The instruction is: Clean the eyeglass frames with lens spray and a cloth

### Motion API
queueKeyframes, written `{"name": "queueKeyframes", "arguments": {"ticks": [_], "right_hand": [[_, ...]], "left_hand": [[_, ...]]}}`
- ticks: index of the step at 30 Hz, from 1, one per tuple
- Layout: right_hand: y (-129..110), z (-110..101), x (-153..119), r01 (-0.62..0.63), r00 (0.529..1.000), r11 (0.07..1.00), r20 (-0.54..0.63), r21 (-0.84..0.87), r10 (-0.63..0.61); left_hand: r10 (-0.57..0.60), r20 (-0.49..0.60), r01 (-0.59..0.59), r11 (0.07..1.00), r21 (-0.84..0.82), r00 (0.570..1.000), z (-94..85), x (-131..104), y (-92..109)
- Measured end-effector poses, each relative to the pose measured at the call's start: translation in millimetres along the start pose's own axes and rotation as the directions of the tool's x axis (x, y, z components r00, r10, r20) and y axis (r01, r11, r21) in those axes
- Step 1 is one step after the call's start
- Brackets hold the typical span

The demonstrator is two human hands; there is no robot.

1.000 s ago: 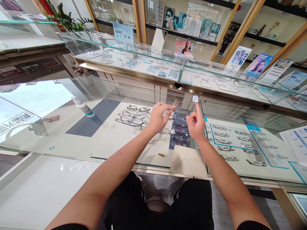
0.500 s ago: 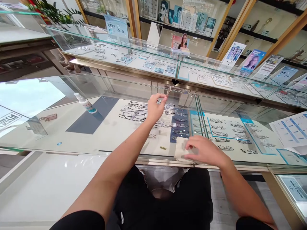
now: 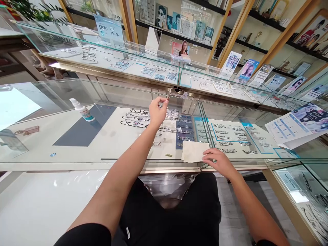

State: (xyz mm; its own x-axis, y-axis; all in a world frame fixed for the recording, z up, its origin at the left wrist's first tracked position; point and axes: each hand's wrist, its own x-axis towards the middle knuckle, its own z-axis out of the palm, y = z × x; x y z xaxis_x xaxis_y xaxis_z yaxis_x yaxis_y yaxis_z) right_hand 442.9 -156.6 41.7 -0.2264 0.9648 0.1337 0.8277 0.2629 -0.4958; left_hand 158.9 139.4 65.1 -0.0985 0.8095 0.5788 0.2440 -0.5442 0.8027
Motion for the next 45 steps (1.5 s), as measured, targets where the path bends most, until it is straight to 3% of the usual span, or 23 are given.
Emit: {"name": "queueKeyframes", "arguments": {"ticks": [8,17,24,27,29,32,34,39,45], "right_hand": [[-2.5,-12.2,8.6,-0.044,0.996,0.996,0.079,0.082,0.037],[-4.7,-14.4,26.1,-0.177,0.984,0.924,0.038,0.339,0.175],[0.2,-29.1,51.5,-0.217,0.976,0.933,0.076,0.288,0.203],[21.0,-42.7,87.2,-0.251,0.966,0.944,-0.003,0.214,0.258],[36.8,-50.3,117.1,-0.267,0.95,0.948,-0.118,0.174,0.289],[49.8,-54.1,150.8,-0.333,0.847,0.927,-0.377,0.172,0.374],[47.3,-50.2,156.9,-0.32,0.814,0.927,-0.445,0.193,0.374],[24.7,-22.2,122.7,-0.241,0.934,0.967,-0.252,0.081,0.254],[21.4,21.5,82.5,-0.166,0.984,0.971,-0.099,-0.17,0.151]], "left_hand": [[-0.046,-0.031,0.045,0.999,-0.011,0.998,-3.2,3.4,-6.1],[-0.043,-0.033,0.043,0.999,-0.014,0.999,-5.0,4.2,-2.1],[-0.032,-0.051,0.031,0.999,-0.02,0.998,-5.8,6.6,-5.0],[-0.043,-0.047,0.042,0.999,-0.021,0.998,-6.0,6.2,-3.0],[-0.051,-0.047,0.05,0.999,-0.021,0.998,-6.3,5.9,-1.4],[-0.06,-0.044,0.059,0.998,-0.015,0.997,-6.6,5.7,-0.8],[-0.068,-0.036,0.068,0.998,-0.013,0.997,-6.5,5.6,-1.7],[-0.059,-0.02,0.059,0.998,-0.008,0.998,-5.5,5.5,-4.0],[-0.058,-0.017,0.058,0.998,-0.028,0.998,-3.9,4.5,-3.5]]}}
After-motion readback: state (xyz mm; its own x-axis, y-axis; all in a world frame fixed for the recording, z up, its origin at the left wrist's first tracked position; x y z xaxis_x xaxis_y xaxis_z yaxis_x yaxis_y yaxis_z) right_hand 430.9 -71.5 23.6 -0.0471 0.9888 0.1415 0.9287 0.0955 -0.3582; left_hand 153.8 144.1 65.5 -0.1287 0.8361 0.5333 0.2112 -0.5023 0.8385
